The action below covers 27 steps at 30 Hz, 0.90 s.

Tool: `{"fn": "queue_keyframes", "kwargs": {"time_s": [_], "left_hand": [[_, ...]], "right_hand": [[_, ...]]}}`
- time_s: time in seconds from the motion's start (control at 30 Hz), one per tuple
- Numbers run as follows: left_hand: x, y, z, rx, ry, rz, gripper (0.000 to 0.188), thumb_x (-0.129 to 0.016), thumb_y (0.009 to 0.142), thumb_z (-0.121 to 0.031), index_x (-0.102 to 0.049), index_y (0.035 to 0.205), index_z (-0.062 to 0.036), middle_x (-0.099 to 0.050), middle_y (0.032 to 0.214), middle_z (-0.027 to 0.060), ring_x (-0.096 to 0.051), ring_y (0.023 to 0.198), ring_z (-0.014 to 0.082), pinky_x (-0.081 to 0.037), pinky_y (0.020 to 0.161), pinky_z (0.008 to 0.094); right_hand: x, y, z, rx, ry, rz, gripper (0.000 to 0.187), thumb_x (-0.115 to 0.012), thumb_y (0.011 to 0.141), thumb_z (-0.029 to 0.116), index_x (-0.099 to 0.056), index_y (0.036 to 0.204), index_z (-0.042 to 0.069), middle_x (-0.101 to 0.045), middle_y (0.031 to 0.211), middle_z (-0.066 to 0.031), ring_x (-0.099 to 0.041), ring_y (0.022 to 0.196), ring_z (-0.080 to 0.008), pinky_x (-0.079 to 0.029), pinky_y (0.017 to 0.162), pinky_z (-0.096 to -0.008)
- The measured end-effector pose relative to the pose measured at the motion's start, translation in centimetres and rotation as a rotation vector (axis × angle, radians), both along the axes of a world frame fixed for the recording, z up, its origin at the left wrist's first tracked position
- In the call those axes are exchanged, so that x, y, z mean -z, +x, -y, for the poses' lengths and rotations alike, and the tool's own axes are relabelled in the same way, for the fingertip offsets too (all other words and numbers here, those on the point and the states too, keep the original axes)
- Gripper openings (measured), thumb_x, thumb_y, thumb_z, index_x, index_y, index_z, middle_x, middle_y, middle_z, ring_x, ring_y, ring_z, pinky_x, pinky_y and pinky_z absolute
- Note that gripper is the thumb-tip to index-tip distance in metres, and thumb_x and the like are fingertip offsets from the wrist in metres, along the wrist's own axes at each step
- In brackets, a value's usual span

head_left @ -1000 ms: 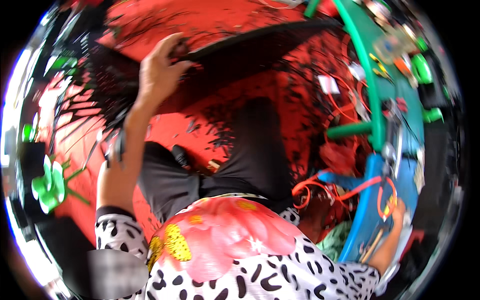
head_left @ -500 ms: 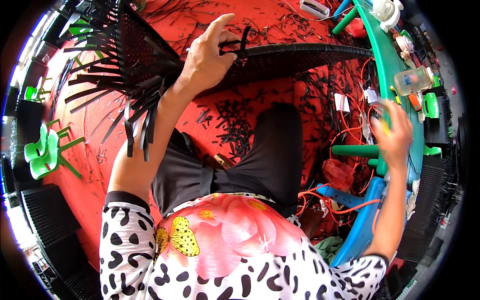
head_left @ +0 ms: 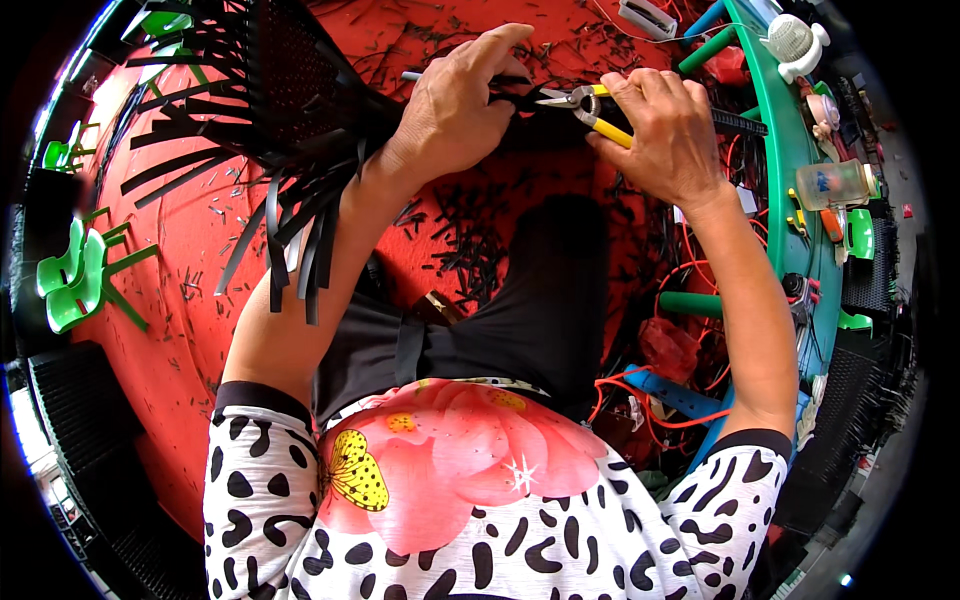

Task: The person sits on the floor and assembles a black plastic chair by inserting and securing black plastic strips into the chair frame. They use a power drill to fasten the strips and pliers to adjust or trim them. The process is repeated for multiple sections of the chair.

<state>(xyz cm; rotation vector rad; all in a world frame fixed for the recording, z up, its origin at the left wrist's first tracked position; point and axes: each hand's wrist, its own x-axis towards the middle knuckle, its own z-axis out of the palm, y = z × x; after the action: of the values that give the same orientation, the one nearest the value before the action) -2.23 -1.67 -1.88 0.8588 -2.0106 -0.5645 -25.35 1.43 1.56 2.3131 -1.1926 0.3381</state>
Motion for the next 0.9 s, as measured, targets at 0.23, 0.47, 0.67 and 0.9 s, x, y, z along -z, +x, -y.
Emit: {"fn": "queue_keyframes", "kwargs": {"time_s": [0.23, 0.47, 0.67, 0.9], "left_hand": [[0.2, -0.3, -0.2, -0.037, -0.22, -0.054, 0.058, -0.057, 0.066, 0.006, -0.047, 0.122, -0.0054, -0.065, 0.096, 0.0126, -0.061, 0.093, 0.0322, -0.048, 0.082, 0.04], [0.1, -0.2, -0.4, 0.011, -0.086, -0.07, 0.059, -0.058, 0.066, 0.005, -0.046, 0.123, -0.0064, -0.064, 0.096, 0.0122, -0.058, 0.098, 0.0314, -0.048, 0.082, 0.0397], [-0.7, 0.1, -1.8, 0.004, 0.002, -0.13, 0.062, -0.049, 0.072, 0.01, -0.039, 0.131, -0.002, -0.06, 0.105, 0.0128, -0.06, 0.099, 0.0228, -0.048, 0.08, 0.0298], [1.7, -0.2, -0.8, 0.105, 0.292, -0.555, 0.043, -0.056, 0.085, -0.002, -0.045, 0.126, 0.0007, -0.059, 0.11, 0.0078, -0.056, 0.099, 0.0148, -0.047, 0.082, 0.0275]], "right_hand": [[-0.2, 1.0, 0.3, -0.068, -0.198, -0.13, 0.047, -0.071, 0.068, 0.038, -0.061, 0.105, 0.01, -0.058, 0.088, -0.0082, -0.056, 0.085, -0.0227, -0.039, 0.072, -0.0378], [1.0, -1.1, 0.3, -0.004, -0.079, -0.071, 0.036, -0.069, 0.072, 0.039, -0.058, 0.092, 0.011, -0.055, 0.08, -0.0062, -0.056, 0.077, -0.0221, -0.04, 0.066, -0.036], [1.6, -13.2, -10.8, 0.337, -0.017, 0.16, 0.041, -0.073, 0.073, 0.028, -0.058, 0.107, 0.009, -0.058, 0.088, -0.01, -0.056, 0.083, -0.031, -0.045, 0.072, -0.0417], [1.5, -29.4, -39.7, 1.585, 0.401, 0.281, 0.051, -0.063, 0.081, 0.046, -0.06, 0.105, 0.001, -0.061, 0.101, -0.0208, -0.057, 0.096, -0.0379, -0.044, 0.081, -0.0446]]}}
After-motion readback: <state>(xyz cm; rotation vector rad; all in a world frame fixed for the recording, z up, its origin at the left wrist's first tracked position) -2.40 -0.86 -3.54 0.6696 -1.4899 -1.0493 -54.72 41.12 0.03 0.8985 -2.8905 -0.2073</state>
